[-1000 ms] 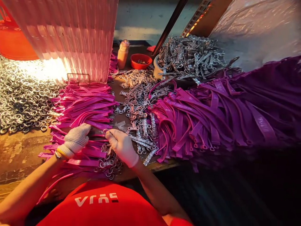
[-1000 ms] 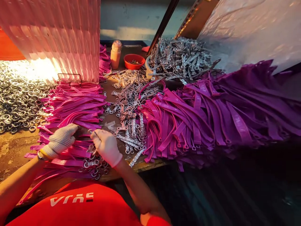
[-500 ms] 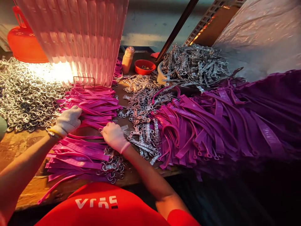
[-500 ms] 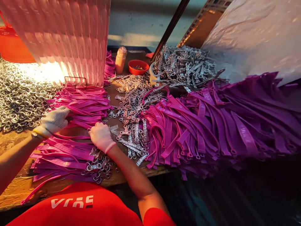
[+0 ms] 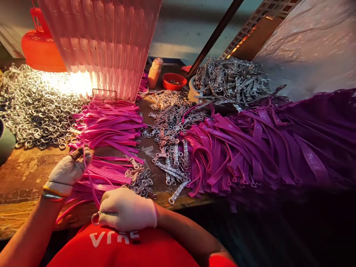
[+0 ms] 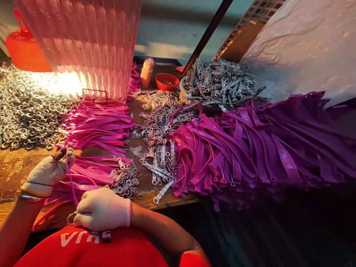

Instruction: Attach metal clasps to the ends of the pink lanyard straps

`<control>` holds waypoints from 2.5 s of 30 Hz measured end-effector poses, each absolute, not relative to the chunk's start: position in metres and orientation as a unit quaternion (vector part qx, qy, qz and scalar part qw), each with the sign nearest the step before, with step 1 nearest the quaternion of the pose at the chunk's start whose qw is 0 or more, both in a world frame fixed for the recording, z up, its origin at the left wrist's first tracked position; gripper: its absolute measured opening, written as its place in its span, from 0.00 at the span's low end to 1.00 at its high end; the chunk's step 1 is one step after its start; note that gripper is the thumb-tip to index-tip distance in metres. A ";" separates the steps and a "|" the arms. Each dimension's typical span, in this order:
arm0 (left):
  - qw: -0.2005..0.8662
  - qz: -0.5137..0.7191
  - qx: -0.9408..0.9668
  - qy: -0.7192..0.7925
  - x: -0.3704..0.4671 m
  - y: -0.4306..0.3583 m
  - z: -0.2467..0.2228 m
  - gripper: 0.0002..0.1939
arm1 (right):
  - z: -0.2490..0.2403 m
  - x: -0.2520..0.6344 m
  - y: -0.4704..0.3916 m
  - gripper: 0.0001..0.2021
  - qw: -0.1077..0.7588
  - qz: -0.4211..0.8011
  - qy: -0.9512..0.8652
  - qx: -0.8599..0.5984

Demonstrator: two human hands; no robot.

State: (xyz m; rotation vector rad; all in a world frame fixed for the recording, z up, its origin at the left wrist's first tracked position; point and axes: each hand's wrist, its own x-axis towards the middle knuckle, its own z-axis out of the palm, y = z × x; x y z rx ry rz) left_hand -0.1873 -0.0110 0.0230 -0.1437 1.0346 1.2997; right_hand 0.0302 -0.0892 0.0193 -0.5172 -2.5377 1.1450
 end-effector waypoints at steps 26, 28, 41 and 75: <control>0.530 0.325 0.539 0.569 -0.148 -0.113 0.012 0.21 | 0.016 0.032 -0.099 0.05 0.141 -0.010 -0.903 -0.406; 0.431 0.306 0.629 0.570 -0.151 -0.116 0.007 0.15 | 0.010 0.030 -0.099 0.04 0.136 0.013 -0.907 -0.397; 0.509 0.316 0.586 0.546 -0.153 -0.110 0.000 0.10 | 0.016 0.043 -0.091 0.24 0.144 0.138 -0.888 -0.414; 0.161 0.137 0.844 0.493 -0.198 -0.038 0.010 0.13 | 0.025 0.112 -0.070 0.31 0.064 0.313 -0.798 -0.510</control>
